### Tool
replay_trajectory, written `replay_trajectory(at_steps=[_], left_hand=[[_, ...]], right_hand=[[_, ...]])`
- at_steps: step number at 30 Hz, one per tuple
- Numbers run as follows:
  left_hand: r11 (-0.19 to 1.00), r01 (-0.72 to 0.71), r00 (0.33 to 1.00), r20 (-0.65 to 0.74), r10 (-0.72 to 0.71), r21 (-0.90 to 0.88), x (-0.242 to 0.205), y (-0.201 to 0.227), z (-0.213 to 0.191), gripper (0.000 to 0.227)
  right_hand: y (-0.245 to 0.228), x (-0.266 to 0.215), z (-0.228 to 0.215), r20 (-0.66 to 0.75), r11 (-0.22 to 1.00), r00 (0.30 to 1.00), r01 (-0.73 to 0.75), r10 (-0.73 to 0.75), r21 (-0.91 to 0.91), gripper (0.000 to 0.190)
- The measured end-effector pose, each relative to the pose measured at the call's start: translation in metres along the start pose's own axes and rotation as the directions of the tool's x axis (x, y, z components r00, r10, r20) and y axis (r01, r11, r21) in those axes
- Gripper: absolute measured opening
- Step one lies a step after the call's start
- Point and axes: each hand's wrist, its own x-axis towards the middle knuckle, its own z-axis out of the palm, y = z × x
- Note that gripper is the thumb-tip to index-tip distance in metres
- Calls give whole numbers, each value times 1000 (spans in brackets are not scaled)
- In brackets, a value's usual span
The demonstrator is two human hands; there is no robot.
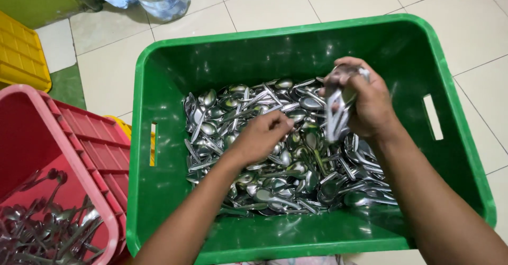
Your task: The person sorts metal spoons and forks from a green bin into a pink bin by hand. They repeatedly scoop cutlery, separate items, and transfer them between the two bins.
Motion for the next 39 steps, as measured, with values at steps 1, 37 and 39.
replay_trajectory(at_steps=[1, 37, 39], left_hand=[[985, 44, 998, -46, -37, 164, 1, -1, 0, 36], [979, -20, 997, 63, 33, -204, 17, 27, -21, 43], [980, 68, 989, 140, -41, -189, 16, 17, -48, 64]], right_hand=[[-1, 3, -7, -19, 999, 999, -28, 28, 35, 32], [3, -18, -7, 478, 982, 860, -127, 180, -142, 31], [-6, -17, -6, 505, 989, 851, -144, 143, -39, 31]])
